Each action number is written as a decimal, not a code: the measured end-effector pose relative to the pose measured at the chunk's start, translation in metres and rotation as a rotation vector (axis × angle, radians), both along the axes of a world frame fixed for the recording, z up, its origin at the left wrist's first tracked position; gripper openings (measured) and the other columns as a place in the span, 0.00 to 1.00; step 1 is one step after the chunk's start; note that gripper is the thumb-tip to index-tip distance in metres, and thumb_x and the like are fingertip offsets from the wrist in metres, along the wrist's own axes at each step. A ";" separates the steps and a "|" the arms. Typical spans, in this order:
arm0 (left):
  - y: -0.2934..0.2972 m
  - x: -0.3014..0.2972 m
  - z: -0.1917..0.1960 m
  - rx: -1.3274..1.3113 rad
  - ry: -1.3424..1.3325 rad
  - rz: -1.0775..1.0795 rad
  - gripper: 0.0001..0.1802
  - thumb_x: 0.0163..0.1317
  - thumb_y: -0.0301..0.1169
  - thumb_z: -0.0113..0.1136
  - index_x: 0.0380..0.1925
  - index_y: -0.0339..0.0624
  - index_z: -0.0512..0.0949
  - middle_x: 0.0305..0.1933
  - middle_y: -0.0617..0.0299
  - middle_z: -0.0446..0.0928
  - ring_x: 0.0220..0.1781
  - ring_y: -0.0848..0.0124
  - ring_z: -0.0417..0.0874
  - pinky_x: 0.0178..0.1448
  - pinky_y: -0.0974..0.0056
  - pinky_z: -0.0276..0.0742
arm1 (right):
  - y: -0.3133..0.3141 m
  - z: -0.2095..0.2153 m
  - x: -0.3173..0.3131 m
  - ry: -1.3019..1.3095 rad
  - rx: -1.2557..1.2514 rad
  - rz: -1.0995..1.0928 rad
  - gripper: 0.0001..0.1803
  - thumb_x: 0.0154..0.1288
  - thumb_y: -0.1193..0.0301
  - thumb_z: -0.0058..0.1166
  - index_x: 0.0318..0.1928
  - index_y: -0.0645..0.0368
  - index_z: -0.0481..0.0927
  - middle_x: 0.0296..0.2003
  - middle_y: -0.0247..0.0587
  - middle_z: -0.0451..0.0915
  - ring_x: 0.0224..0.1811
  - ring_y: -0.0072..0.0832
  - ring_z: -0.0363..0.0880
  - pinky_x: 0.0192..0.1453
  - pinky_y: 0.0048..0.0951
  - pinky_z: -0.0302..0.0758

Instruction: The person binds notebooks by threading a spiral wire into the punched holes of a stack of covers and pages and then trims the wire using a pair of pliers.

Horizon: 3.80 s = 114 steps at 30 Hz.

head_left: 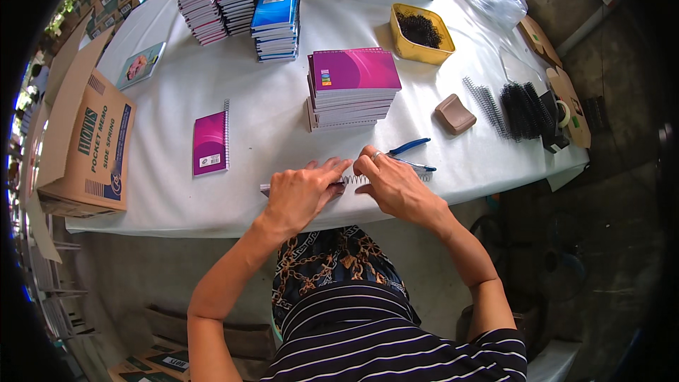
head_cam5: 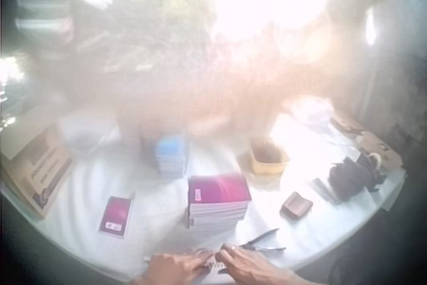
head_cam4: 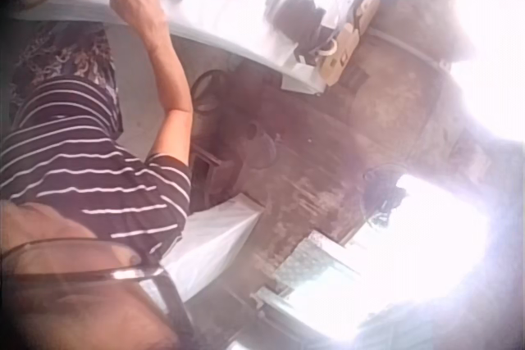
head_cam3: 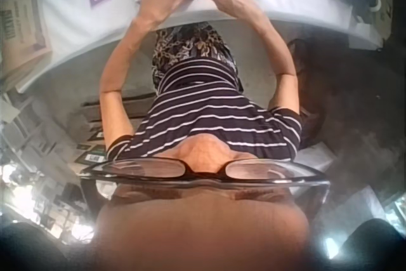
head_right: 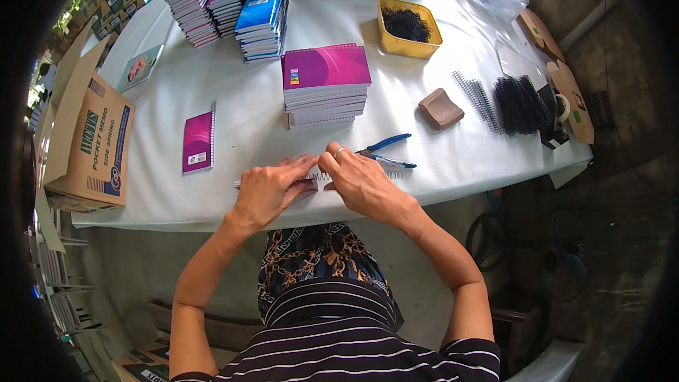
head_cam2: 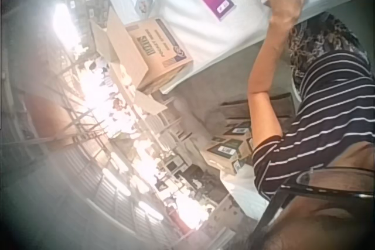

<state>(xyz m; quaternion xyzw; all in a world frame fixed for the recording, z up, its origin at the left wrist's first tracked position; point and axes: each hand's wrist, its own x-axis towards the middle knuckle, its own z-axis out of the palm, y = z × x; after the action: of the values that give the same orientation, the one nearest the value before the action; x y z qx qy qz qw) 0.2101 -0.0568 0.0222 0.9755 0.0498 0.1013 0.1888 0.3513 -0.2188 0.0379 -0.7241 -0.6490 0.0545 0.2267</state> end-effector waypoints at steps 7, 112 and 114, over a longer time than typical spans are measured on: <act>0.000 -0.001 0.003 -0.039 0.019 -0.006 0.27 0.61 0.42 0.64 0.62 0.64 0.74 0.56 0.66 0.82 0.42 0.60 0.87 0.44 0.57 0.85 | 0.000 -0.003 -0.005 -0.058 0.039 0.001 0.13 0.63 0.71 0.60 0.44 0.59 0.72 0.41 0.44 0.73 0.43 0.41 0.76 0.45 0.41 0.73; 0.067 -0.047 -0.072 -1.137 -0.250 -0.104 0.34 0.69 0.51 0.54 0.67 0.41 0.68 0.73 0.60 0.66 0.77 0.63 0.60 0.77 0.59 0.57 | -0.074 -0.034 0.113 -0.363 0.097 -0.569 0.29 0.53 0.58 0.70 0.58 0.45 0.81 0.66 0.46 0.67 0.72 0.46 0.58 0.73 0.47 0.53; 0.062 -0.051 -0.074 -1.091 -0.263 -0.057 0.35 0.68 0.52 0.54 0.68 0.42 0.68 0.72 0.60 0.68 0.75 0.63 0.63 0.75 0.59 0.59 | -0.063 -0.035 0.085 -0.221 0.003 -0.243 0.29 0.55 0.62 0.68 0.60 0.46 0.78 0.65 0.44 0.68 0.70 0.46 0.60 0.73 0.48 0.55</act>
<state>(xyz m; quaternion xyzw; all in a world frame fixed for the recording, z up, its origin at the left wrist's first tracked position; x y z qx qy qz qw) 0.1593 0.0053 -0.0521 0.7167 0.0447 0.1767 0.6731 0.4367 -0.2820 0.0027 -0.7986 -0.5777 -0.0542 0.1601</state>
